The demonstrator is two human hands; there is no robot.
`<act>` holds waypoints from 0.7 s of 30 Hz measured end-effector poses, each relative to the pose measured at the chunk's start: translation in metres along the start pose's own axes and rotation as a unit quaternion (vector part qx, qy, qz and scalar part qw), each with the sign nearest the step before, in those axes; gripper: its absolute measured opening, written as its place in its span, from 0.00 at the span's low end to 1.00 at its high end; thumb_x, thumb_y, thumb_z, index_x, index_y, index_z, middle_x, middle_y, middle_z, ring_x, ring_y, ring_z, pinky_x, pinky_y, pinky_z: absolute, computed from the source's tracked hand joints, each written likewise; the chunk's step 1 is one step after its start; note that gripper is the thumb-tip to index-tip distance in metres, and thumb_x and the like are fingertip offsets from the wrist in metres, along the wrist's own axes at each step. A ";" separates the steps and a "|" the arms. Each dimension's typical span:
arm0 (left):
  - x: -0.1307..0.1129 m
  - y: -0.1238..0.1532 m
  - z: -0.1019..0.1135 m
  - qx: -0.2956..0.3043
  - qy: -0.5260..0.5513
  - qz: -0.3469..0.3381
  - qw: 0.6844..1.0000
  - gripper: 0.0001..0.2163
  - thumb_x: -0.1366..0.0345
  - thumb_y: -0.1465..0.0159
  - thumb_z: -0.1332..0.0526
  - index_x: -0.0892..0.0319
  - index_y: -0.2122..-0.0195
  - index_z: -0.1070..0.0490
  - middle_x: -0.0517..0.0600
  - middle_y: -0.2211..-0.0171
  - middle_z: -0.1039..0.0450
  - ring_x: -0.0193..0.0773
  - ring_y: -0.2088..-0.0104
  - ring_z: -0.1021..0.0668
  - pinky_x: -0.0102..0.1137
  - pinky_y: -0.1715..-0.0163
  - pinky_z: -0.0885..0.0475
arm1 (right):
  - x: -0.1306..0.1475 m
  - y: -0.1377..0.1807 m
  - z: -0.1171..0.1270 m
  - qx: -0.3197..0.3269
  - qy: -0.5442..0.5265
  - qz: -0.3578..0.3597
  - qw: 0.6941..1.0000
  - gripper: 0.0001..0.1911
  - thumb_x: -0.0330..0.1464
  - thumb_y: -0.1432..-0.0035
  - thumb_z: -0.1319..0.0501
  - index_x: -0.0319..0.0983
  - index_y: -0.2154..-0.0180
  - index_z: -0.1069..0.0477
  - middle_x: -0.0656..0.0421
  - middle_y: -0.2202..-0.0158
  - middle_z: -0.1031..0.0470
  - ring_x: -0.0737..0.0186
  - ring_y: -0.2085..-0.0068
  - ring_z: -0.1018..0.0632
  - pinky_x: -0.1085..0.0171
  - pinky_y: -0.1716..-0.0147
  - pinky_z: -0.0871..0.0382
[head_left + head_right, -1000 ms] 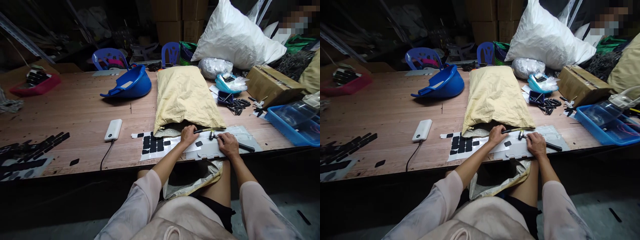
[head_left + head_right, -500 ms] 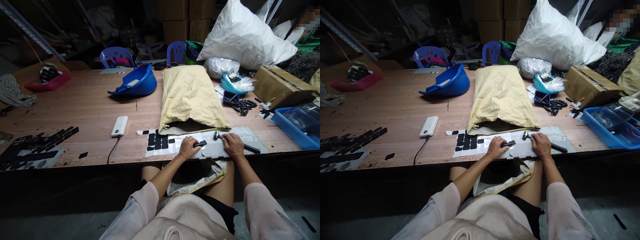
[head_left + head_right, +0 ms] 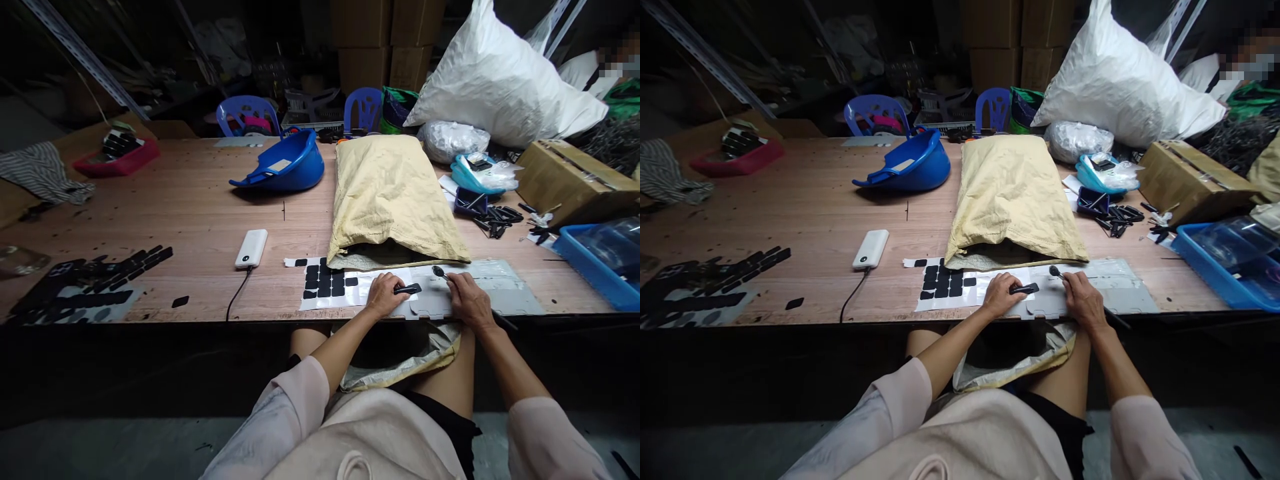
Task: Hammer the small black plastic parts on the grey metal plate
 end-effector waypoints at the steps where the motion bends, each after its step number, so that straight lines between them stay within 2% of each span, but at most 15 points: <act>1: 0.000 0.000 0.000 0.000 0.002 0.005 1.000 0.09 0.63 0.40 0.26 0.55 0.60 0.22 0.48 0.60 0.24 0.43 0.54 0.25 0.36 0.51 0.31 | 0.010 0.003 0.002 -0.005 -0.022 -0.005 1.000 0.16 0.38 0.28 0.48 0.44 0.50 0.25 0.53 0.56 0.24 0.57 0.58 0.24 0.62 0.64 0.33; 5: 0.000 0.000 0.001 0.000 0.007 0.013 1.000 0.09 0.62 0.40 0.26 0.55 0.61 0.22 0.48 0.60 0.23 0.43 0.53 0.25 0.36 0.51 0.32 | 0.047 0.015 0.003 -0.010 -0.103 0.002 0.995 0.16 0.39 0.28 0.48 0.44 0.48 0.25 0.54 0.56 0.22 0.58 0.56 0.21 0.61 0.58 0.28; 8: -0.001 0.000 0.001 0.001 0.005 0.014 1.000 0.09 0.62 0.40 0.26 0.54 0.61 0.22 0.48 0.59 0.23 0.43 0.53 0.25 0.36 0.50 0.32 | 0.062 0.020 0.001 -0.006 -0.129 -0.006 0.992 0.16 0.40 0.28 0.48 0.44 0.47 0.25 0.54 0.58 0.22 0.57 0.57 0.21 0.59 0.56 0.26; 16: -0.005 0.002 0.003 0.005 -0.007 0.004 1.000 0.08 0.62 0.39 0.27 0.54 0.60 0.22 0.48 0.58 0.23 0.43 0.53 0.26 0.36 0.50 0.32 | 0.068 0.031 -0.007 0.006 -0.111 -0.023 0.994 0.18 0.40 0.28 0.49 0.45 0.46 0.25 0.54 0.58 0.22 0.56 0.58 0.21 0.59 0.60 0.26; 21: -0.007 0.002 0.004 0.012 -0.008 -0.001 1.000 0.08 0.63 0.39 0.28 0.54 0.60 0.22 0.48 0.59 0.23 0.43 0.53 0.26 0.37 0.50 0.32 | 0.070 0.023 0.002 0.003 -0.104 -0.023 0.994 0.17 0.39 0.29 0.48 0.45 0.48 0.23 0.54 0.60 0.22 0.56 0.60 0.21 0.59 0.60 0.26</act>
Point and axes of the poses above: each hand's wrist, its own y-axis away from the middle knuckle, its own z-axis out of the back of the hand, x = y × z, the point moved 6 cm from there along -y, towards the middle knuckle
